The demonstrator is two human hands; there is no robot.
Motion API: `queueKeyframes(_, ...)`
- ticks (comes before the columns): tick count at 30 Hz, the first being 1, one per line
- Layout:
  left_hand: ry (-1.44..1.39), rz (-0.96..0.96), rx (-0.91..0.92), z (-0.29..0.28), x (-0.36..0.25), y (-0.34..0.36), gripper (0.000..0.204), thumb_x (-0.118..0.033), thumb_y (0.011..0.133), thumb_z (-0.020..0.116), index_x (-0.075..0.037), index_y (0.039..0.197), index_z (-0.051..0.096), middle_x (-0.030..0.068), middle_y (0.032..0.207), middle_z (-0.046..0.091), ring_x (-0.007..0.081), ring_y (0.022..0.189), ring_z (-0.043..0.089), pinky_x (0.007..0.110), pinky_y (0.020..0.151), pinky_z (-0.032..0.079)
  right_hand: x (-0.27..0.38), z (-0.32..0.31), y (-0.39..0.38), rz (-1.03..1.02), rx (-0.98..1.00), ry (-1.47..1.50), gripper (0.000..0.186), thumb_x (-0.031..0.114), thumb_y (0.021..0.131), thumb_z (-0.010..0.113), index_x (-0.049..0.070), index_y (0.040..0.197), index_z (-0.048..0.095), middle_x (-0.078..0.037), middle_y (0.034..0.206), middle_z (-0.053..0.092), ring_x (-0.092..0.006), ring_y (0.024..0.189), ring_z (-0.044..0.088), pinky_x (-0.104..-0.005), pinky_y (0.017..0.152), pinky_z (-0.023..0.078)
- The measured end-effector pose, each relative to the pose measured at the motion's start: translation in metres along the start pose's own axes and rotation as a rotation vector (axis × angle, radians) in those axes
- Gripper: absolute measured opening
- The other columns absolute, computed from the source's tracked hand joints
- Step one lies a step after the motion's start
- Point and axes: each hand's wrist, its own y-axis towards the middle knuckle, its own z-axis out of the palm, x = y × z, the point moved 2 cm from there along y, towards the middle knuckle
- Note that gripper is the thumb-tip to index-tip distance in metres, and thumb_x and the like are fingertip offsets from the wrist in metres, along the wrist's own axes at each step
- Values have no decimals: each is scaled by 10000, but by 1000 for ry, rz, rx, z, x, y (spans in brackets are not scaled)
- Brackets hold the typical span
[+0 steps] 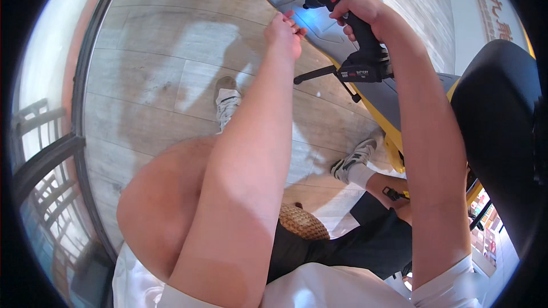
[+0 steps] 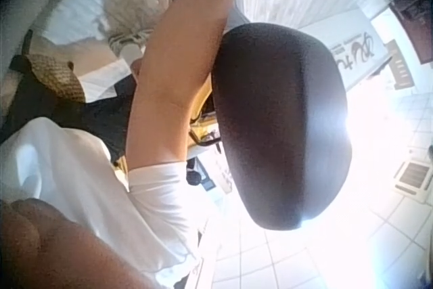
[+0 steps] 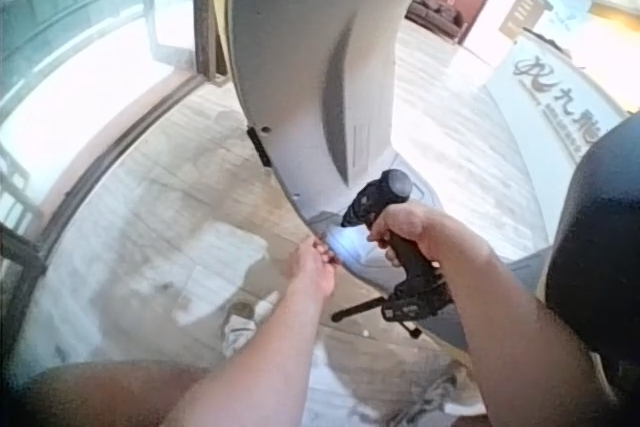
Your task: The recorder is using a power drill to remove and install screws on the body of a yellow moped.
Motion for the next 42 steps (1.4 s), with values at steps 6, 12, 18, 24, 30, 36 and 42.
queueKeyframes(6,-1,6,-12,0,0,0,278,-227,1012,328,-41,939,521,-49,564,328,99,484,309,346,608,416,-1,1,-2,34,47,30,142,95,761,641,10,846,566,-68,713,549,-120,473,497,-267,428,438)
queueKeyframes(12,14,12,-20,0,1,3,274,-229,1010,332,-41,939,518,-45,570,324,100,483,295,340,602,409,-3,6,2,-16,66,42,148,103,764,646,-6,832,573,-60,692,534,-115,470,494,-267,422,429)
queueKeyframes(18,17,6,-2,0,2,3,251,-228,1004,346,-51,942,514,-47,576,347,95,483,317,335,607,418,-19,1,1,-8,-52,150,121,81,762,644,9,801,555,-62,681,529,-126,460,501,-273,426,430)
queueKeyframes(24,7,3,-9,-1,1,6,217,-213,995,370,-55,952,511,-50,578,356,85,486,338,339,603,434,-38,13,-6,-17,-55,318,106,51,742,645,19,781,552,-78,664,545,-151,485,516,-293,451,441)
queueKeyframes(30,31,36,-33,-2,0,11,217,-242,976,414,-67,925,532,-27,634,389,105,514,369,343,572,453,-39,21,-3,-116,-90,168,105,47,743,643,26,787,551,-72,682,553,-148,492,514,-293,453,430)
queueKeyframes(36,60,24,-28,1,0,6,228,-241,1006,368,-72,904,484,-44,577,343,96,482,337,352,582,447,-42,24,-7,-54,-96,327,171,46,761,640,15,902,549,-73,719,550,-132,475,505,-292,450,426)
queueKeyframes(42,146,61,-16,-2,-3,9,220,-259,992,413,-69,905,479,-23,604,376,121,500,360,356,593,435,-77,26,-1,-58,-13,629,124,64,781,606,-14,864,557,-74,697,545,-140,470,505,-290,457,423)
